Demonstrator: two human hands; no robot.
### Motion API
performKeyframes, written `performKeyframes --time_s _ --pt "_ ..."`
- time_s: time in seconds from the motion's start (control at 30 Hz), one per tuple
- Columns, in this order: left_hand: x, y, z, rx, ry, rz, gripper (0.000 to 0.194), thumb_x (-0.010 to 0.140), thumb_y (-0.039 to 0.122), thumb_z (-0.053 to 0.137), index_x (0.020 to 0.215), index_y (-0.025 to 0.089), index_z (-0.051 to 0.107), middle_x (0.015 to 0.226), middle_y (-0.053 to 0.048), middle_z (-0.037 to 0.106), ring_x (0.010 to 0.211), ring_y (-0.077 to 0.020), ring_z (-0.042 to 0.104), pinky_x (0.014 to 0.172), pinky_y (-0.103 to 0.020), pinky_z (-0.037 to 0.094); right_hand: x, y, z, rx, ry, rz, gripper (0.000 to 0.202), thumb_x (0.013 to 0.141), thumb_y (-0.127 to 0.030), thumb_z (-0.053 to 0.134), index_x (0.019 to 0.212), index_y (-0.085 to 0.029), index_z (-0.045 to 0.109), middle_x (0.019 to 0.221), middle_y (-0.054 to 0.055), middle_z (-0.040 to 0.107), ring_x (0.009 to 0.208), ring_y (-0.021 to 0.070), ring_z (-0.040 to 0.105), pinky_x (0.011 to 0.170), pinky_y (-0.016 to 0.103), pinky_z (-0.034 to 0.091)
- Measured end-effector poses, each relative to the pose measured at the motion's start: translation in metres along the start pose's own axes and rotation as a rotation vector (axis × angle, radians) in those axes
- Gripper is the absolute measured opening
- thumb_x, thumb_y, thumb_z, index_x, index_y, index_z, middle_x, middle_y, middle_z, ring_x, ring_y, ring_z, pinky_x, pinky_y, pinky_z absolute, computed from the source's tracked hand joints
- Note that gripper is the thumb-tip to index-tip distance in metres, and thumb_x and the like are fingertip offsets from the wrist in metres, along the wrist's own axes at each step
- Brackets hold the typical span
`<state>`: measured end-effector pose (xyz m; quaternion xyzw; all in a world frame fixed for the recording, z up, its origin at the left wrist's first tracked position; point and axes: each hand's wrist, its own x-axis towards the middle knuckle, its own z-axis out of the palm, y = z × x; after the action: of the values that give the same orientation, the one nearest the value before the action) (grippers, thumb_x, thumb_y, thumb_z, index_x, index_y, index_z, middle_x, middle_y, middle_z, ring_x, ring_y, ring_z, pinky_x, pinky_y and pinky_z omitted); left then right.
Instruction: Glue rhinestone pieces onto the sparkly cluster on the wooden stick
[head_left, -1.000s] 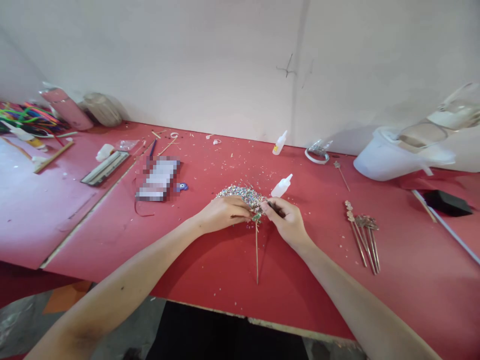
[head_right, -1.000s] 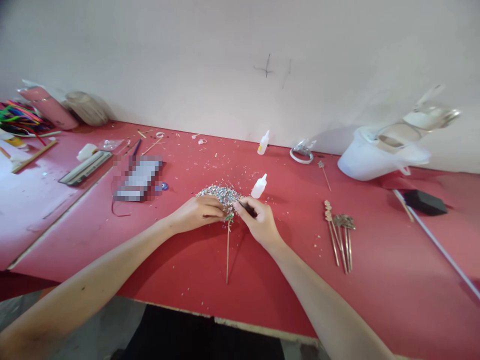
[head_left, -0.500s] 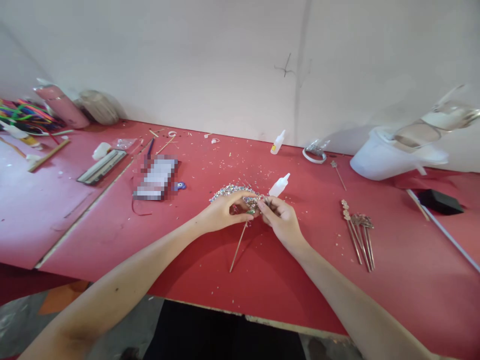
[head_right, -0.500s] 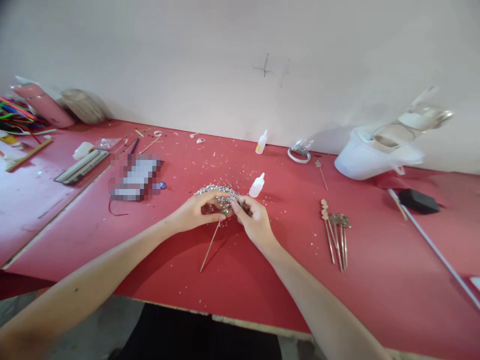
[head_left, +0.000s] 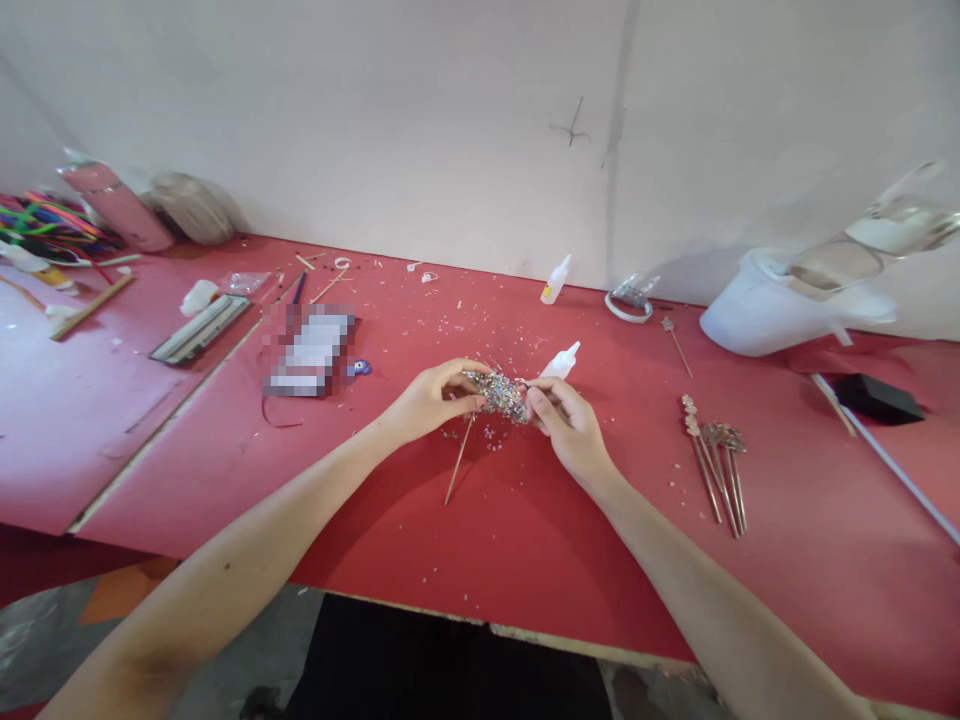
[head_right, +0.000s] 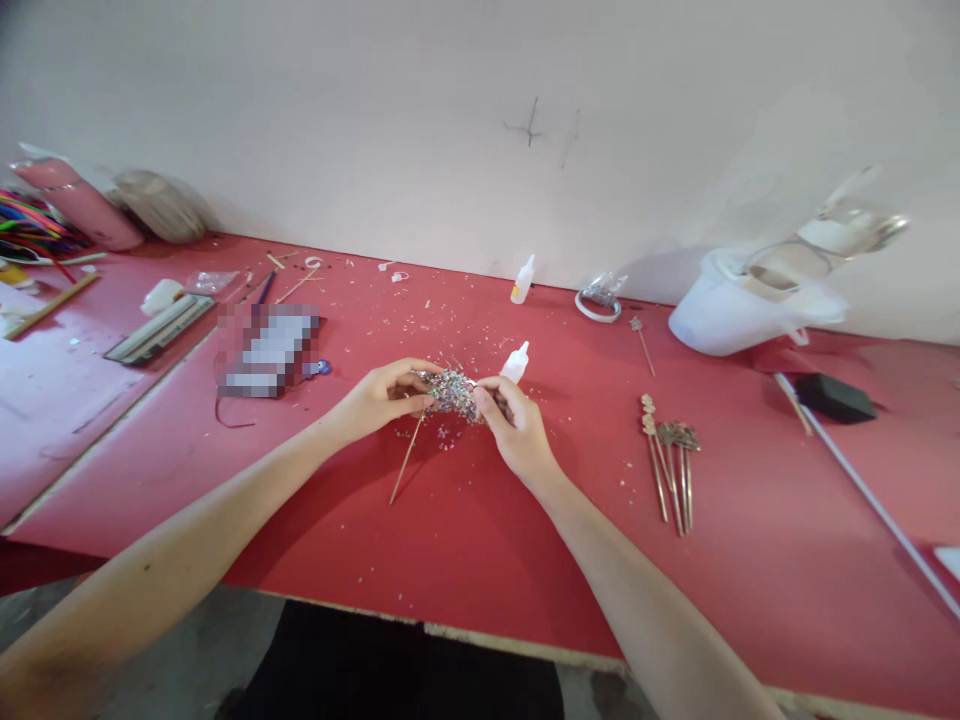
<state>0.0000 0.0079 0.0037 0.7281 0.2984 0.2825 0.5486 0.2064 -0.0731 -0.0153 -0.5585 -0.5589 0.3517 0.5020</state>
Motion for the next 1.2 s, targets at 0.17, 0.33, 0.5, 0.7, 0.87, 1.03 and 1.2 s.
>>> performKeyframes --time_s 0.17,0.33,0.5,0.7,0.87,1.03,1.2 --pt "0.004 -0.006 -0.005 -0.005 0.013 -0.028 0.034 0.079 0.019 0.065 0.112 0.017 0.056 0.085 -0.003 0.068 0.063 -0.0109 0.060 0.062 -0.025 0.049 0.002 0.004 -0.004 -0.145 -0.024 -0.048 0.018 0.089 -0.039 0.056 0.094 -0.022 0.060 0.077 0.001 0.063 0.069 0.0137 0.060 0.064 0.026 0.048" --pt "0.005 -0.008 -0.005 0.027 0.078 -0.057 0.032 0.079 0.017 0.063 0.110 0.018 0.056 0.086 -0.004 0.066 0.067 -0.0114 0.060 0.057 -0.022 0.046 0.003 0.004 -0.007 -0.345 -0.039 -0.111 0.014 0.090 -0.034 0.055 0.092 -0.022 0.062 0.080 0.002 0.065 0.069 0.0144 0.060 0.064 0.026 0.046" --pt "0.005 -0.008 -0.008 0.032 0.107 -0.118 0.033 0.080 0.022 0.063 0.112 0.018 0.056 0.083 -0.004 0.065 0.059 -0.0105 0.056 0.048 -0.021 0.041 0.005 0.003 -0.015 -0.588 -0.131 -0.219 0.011 0.089 -0.027 0.054 0.085 -0.022 0.062 0.078 0.001 0.060 0.063 0.0121 0.052 0.062 0.026 0.042" --pt "0.005 -0.006 -0.009 0.048 0.103 -0.125 0.035 0.079 0.023 0.064 0.113 0.019 0.056 0.084 -0.004 0.065 0.056 -0.0087 0.052 0.047 -0.020 0.040 0.007 0.007 -0.022 -0.664 -0.176 -0.226 0.010 0.088 -0.027 0.054 0.081 -0.022 0.060 0.084 0.001 0.060 0.066 0.0119 0.054 0.062 0.025 0.041" --pt "0.005 -0.008 -0.009 0.047 0.093 -0.102 0.034 0.079 0.024 0.064 0.111 0.020 0.057 0.084 -0.004 0.065 0.059 -0.0099 0.054 0.048 -0.021 0.041 0.006 0.008 -0.022 -0.717 -0.182 -0.215 0.009 0.088 -0.027 0.053 0.085 -0.023 0.061 0.088 0.002 0.061 0.068 0.0130 0.057 0.063 0.027 0.043" --pt "0.005 -0.008 -0.010 0.049 0.090 -0.104 0.034 0.078 0.022 0.064 0.112 0.020 0.056 0.086 -0.004 0.065 0.058 -0.0100 0.055 0.049 -0.021 0.042 0.005 0.008 -0.021 -0.743 -0.192 -0.235 0.013 0.090 -0.029 0.051 0.091 -0.024 0.063 0.093 0.004 0.062 0.071 0.0143 0.059 0.064 0.028 0.045" --pt "0.006 -0.010 -0.010 0.053 0.085 -0.108 0.035 0.080 0.023 0.062 0.114 0.019 0.056 0.087 -0.005 0.065 0.057 -0.0095 0.054 0.049 -0.022 0.042 0.004 0.009 -0.021 -0.758 -0.205 -0.257 0.013 0.091 -0.027 0.050 0.093 -0.024 0.063 0.096 0.004 0.063 0.072 0.0139 0.060 0.066 0.027 0.046"
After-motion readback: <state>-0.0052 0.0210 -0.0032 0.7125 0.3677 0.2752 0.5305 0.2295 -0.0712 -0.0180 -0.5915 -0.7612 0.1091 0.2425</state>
